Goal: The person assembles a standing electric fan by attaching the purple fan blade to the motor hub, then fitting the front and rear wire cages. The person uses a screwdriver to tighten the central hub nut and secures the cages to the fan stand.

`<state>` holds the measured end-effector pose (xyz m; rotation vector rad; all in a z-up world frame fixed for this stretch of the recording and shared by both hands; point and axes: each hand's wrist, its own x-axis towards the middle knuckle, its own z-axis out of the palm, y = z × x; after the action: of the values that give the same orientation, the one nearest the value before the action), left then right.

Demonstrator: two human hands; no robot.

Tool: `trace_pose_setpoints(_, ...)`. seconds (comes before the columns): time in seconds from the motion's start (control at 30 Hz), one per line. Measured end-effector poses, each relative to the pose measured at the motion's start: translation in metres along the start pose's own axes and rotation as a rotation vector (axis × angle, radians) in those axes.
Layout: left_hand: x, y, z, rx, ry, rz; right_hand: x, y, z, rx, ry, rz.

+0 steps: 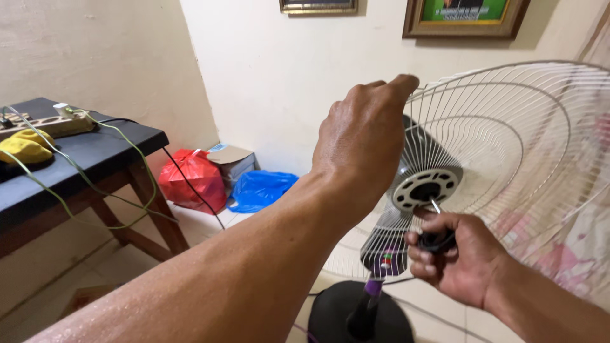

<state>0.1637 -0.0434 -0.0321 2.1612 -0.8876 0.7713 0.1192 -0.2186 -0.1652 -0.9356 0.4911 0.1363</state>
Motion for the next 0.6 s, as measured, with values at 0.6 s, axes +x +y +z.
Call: trace_pose_setpoints(0.6, -0.007, 0.004, 0.007, 0.052, 0.035, -0.033, -0.017, -0.009, -0.018, -0.216, 0.206, -0.06)
